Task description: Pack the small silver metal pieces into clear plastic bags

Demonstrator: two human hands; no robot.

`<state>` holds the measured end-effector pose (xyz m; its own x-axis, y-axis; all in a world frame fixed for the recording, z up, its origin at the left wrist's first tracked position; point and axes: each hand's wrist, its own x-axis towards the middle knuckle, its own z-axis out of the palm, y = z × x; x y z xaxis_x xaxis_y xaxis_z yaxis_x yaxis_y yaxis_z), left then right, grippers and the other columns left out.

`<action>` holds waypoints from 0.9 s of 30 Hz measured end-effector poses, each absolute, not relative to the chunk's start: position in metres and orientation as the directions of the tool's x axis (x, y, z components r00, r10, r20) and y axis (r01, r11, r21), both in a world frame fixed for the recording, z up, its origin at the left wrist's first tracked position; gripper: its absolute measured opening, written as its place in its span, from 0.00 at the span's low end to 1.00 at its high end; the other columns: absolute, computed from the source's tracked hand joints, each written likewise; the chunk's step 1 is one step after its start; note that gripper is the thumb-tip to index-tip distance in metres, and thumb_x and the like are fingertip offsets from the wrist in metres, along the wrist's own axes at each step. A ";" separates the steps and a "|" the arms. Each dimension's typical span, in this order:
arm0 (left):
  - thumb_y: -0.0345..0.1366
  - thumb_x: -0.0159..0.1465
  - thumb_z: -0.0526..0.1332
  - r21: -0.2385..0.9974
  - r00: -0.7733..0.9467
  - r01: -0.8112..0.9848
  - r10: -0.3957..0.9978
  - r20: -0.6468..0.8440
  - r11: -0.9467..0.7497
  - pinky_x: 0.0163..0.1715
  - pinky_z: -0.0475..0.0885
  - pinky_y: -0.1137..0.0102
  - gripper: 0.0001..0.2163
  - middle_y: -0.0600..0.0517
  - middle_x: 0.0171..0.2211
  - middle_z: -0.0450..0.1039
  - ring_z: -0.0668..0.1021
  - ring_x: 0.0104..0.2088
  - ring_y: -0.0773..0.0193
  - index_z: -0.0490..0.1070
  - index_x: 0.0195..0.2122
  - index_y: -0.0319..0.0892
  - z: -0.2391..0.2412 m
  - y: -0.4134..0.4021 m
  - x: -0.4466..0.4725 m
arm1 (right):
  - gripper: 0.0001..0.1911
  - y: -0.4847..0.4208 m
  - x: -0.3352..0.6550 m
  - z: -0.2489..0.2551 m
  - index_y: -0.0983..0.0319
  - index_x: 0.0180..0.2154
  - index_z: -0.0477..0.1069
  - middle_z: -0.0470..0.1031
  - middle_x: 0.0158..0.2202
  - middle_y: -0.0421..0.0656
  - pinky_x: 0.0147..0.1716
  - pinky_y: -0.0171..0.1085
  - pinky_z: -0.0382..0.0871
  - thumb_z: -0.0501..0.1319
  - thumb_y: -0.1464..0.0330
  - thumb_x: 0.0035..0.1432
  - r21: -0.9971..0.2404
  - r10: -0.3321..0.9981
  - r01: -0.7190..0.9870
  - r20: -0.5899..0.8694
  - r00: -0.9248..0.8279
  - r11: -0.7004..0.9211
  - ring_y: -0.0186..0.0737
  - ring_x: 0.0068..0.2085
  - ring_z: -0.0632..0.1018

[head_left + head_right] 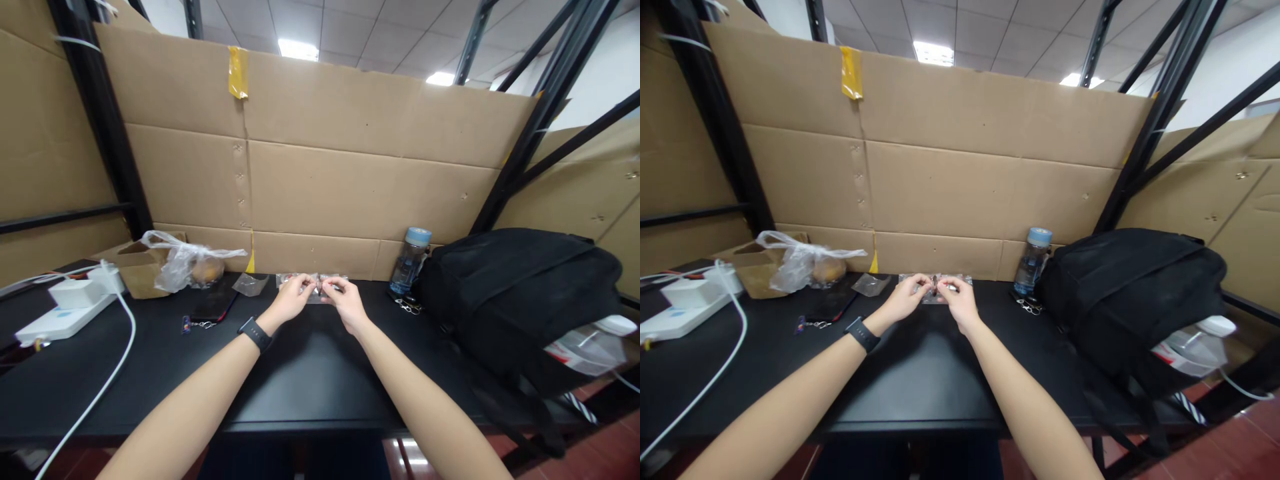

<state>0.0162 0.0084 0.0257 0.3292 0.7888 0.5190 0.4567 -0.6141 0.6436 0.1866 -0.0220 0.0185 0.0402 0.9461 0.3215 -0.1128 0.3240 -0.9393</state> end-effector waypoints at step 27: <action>0.40 0.69 0.57 0.239 0.780 0.564 0.605 0.159 -0.790 0.53 0.68 0.63 0.13 0.50 0.52 0.76 0.76 0.52 0.55 0.76 0.51 0.50 0.004 0.021 -0.005 | 0.15 -0.017 0.243 0.040 0.61 0.40 0.79 0.81 0.39 0.43 0.42 0.37 0.74 0.71 0.65 0.48 -0.653 0.893 0.621 0.402 -0.202 0.434 0.39 0.37 0.81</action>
<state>-0.0049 0.0206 0.0038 0.7804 0.6048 0.1587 0.5639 -0.7904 0.2393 0.2428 -0.0165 0.0396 -0.2020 0.8933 0.4016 0.6206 0.4340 -0.6531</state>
